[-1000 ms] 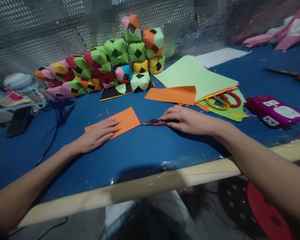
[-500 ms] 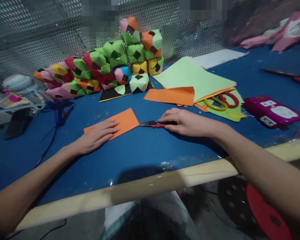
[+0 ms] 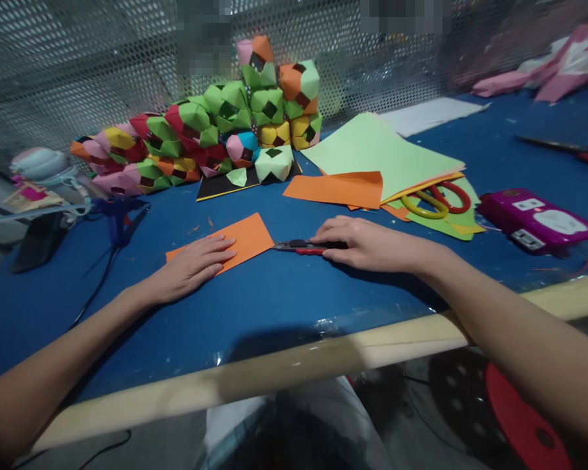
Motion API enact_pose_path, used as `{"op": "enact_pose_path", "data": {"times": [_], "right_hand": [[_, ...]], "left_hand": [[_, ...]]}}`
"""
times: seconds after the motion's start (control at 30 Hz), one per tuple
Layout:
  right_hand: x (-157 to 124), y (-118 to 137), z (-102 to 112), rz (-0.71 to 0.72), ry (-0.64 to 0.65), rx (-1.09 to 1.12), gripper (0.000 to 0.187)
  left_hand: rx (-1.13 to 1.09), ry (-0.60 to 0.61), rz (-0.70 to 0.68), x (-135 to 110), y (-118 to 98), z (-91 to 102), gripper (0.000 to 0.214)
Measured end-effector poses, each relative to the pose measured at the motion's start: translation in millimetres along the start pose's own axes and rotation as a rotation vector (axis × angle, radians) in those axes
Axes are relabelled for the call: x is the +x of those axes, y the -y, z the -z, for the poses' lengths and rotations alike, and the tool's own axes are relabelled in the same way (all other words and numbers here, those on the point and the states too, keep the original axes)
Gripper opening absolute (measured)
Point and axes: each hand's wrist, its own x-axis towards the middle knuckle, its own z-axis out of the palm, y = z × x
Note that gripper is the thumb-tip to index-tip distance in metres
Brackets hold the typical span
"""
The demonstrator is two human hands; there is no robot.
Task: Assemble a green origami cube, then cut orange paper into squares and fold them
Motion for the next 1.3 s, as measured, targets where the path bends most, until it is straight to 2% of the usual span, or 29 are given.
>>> {"op": "enact_pose_path", "data": {"times": [0.37, 0.87, 1.3], "right_hand": [[1, 3, -2, 0.009, 0.021, -0.027, 0.042], [-1, 20, -1, -0.004, 0.094, -0.013, 0.044], [-2, 19, -3, 0.012, 0.076, -0.024, 0.043]], "left_hand": [[-0.004, -0.003, 0.004, 1, -1, -0.2, 0.057], [0.000, -0.018, -0.035, 1, 2, -3.3, 0.055], [0.009, -0.023, -0.031, 1, -1, -1.8, 0.055]]}}
